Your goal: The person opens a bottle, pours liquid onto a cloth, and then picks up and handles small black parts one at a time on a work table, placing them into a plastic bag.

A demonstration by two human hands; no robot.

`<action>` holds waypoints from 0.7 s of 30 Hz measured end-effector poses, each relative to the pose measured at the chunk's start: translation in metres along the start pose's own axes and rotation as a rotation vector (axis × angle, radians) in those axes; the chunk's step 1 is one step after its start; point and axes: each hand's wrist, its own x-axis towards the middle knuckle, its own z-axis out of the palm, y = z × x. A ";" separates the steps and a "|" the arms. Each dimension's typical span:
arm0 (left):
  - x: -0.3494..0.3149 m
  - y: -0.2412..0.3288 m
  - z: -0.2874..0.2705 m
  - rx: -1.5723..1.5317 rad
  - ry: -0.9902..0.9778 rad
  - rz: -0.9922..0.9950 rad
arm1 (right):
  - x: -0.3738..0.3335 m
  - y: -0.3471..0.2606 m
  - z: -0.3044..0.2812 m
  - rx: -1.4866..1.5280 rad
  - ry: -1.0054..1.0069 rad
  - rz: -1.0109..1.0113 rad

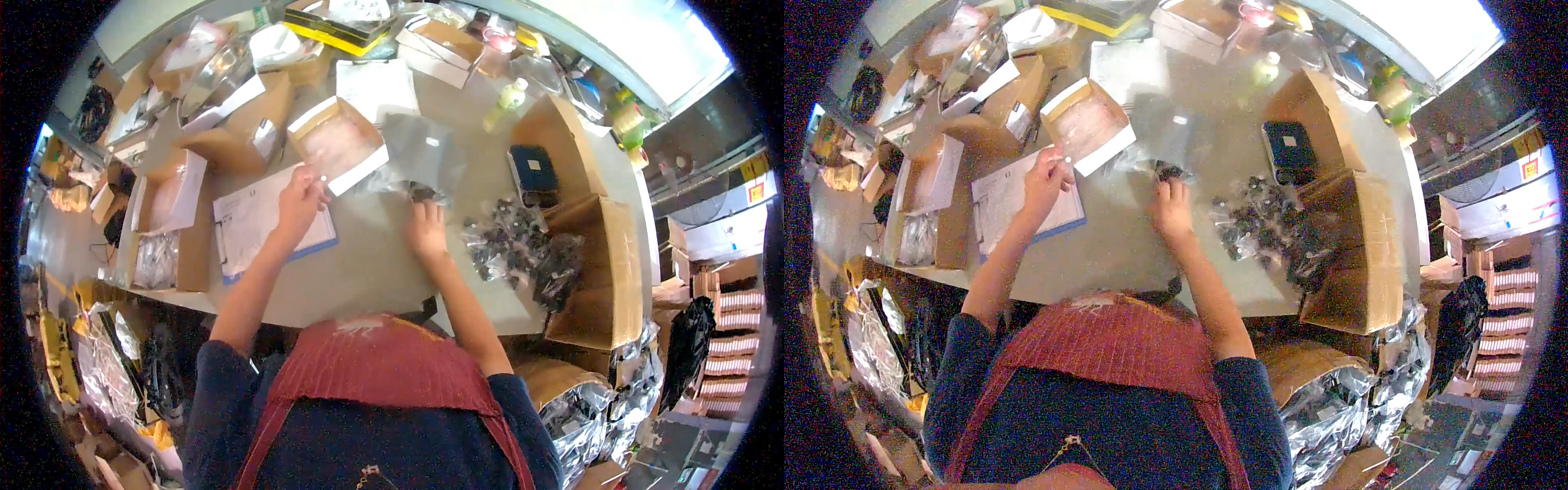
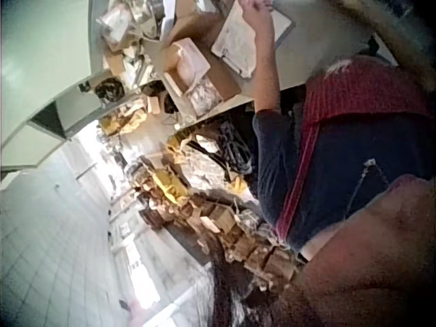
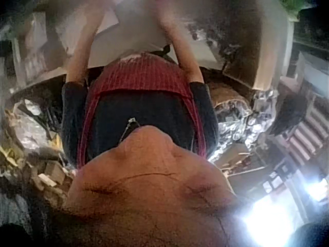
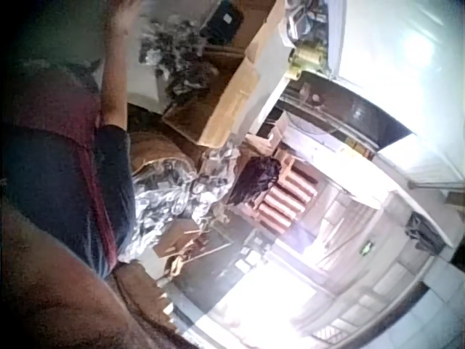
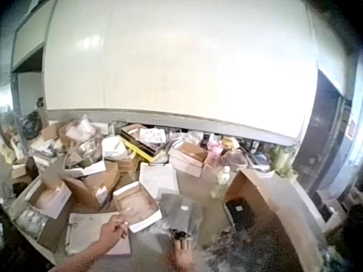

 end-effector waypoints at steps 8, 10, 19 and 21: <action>-0.047 -0.026 0.025 0.269 -0.160 0.057 | -0.020 -0.006 -0.007 0.126 -0.061 0.085; -0.055 -0.029 0.027 0.212 -0.186 0.053 | -0.023 -0.009 -0.015 0.198 -0.058 0.056; -0.067 0.003 0.024 0.236 -0.189 -0.049 | -0.017 -0.010 -0.042 0.433 0.202 0.165; -0.060 0.017 0.014 0.292 -0.214 -0.004 | -0.012 0.001 -0.061 0.388 0.187 0.253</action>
